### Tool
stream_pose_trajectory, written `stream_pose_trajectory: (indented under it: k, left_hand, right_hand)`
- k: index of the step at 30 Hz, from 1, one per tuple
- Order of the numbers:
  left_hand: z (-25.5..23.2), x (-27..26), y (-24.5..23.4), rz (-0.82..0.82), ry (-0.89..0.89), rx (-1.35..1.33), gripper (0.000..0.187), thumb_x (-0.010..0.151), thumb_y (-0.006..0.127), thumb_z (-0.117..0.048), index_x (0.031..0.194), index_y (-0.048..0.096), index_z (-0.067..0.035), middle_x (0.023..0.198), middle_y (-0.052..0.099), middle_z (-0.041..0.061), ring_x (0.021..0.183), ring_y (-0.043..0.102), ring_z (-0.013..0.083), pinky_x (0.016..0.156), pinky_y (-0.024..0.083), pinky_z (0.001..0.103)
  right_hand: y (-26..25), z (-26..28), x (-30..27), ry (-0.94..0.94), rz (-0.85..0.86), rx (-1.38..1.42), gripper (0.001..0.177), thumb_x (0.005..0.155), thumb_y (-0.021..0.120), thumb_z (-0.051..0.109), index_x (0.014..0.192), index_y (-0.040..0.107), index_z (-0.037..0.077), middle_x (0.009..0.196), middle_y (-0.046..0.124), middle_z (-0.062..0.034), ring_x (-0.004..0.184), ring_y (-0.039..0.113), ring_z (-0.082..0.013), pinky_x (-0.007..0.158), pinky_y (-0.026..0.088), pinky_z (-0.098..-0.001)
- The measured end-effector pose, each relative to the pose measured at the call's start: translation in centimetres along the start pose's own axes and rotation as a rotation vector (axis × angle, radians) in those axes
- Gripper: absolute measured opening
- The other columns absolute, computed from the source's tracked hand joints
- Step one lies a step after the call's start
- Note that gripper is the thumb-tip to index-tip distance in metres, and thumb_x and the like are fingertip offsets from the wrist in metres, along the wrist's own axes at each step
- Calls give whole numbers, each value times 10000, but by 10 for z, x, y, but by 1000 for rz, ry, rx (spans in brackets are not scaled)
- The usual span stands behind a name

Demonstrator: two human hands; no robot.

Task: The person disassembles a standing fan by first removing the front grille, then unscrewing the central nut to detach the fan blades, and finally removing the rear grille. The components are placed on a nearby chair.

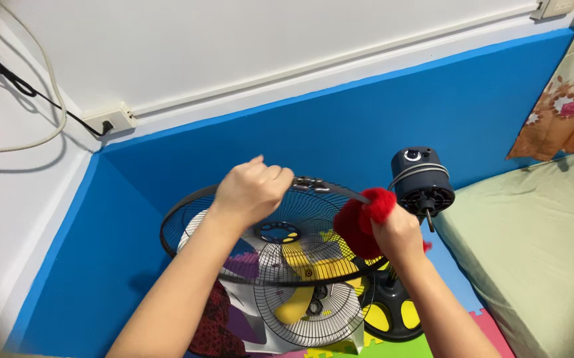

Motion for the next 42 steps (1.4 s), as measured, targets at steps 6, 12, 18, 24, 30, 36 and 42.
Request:
stream_pose_trajectory:
  k: [6, 12, 18, 24, 30, 36, 42]
  left_hand:
    - [19, -21, -43, -57, -112, 48, 100, 789, 680, -32, 873, 697, -84, 761, 707, 49, 675, 706, 196, 613, 567, 338]
    - [50, -70, -71, -218, -334, -7, 234, 797, 697, 23, 1009, 741, -64, 940, 761, 87, 859, 753, 243, 739, 593, 349]
    - [72, -134, -36, -161, -637, -120, 161, 915, 734, -99, 1076, 733, -91, 1029, 765, 90, 939, 755, 276, 800, 598, 368]
    - [73, -128, -40, 53, -690, -159, 1150, 705, 802, -517, 1568, 248, 2, 1454, 475, 257, 1294, 486, 454, 1051, 339, 601]
    - [-15, -31, -21, 156, -187, -188, 832, 758, 781, -388, 1476, 489, -86, 1461, 551, 179, 1363, 507, 374, 1147, 357, 557]
    - [-34, -9, 42, 452, -143, -41, 78, 946, 617, -166, 985, 662, -116, 879, 738, 35, 785, 749, 222, 635, 594, 363]
    - [-4, -29, 2, 142, -131, 110, 95, 835, 652, -149, 927, 644, -127, 738, 677, 10, 627, 705, 191, 507, 559, 344]
  right_hand:
    - [34, -49, -64, 216, -114, 13, 207, 947, 695, 131, 1153, 694, 116, 957, 736, -131, 785, 704, -318, 678, 559, -400]
    - [61, -97, -101, 386, -191, 142, 231, 992, 692, 195, 1188, 688, 72, 968, 722, -168, 871, 718, -359, 745, 565, -417]
    - [23, -76, -35, 208, -227, 23, 130, 1014, 701, 139, 1129, 698, 78, 954, 708, -171, 833, 704, -352, 716, 565, -412]
    - [6, -13, 18, -48, -104, -112, 118, 908, 715, 32, 1016, 697, 78, 937, 714, -124, 769, 686, -320, 666, 559, -400]
    - [13, 42, 31, -268, -46, -151, 193, 819, 720, -3, 1006, 699, 40, 936, 710, -102, 760, 692, -269, 670, 576, -376]
    - [8, 60, 37, -253, -11, -36, 238, 801, 731, 17, 1036, 710, 51, 951, 723, -87, 762, 700, -251, 656, 569, -358]
    - [20, -4, 4, 24, 37, 35, 180, 897, 718, 93, 1078, 714, 86, 977, 719, -133, 802, 704, -330, 681, 568, -401]
Point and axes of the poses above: each hand's wrist, its own x-axis towards the middle knuckle, its own y-axis out of the palm, z = x × y, the point moved 7 cm from there along x, towards the middle knuckle
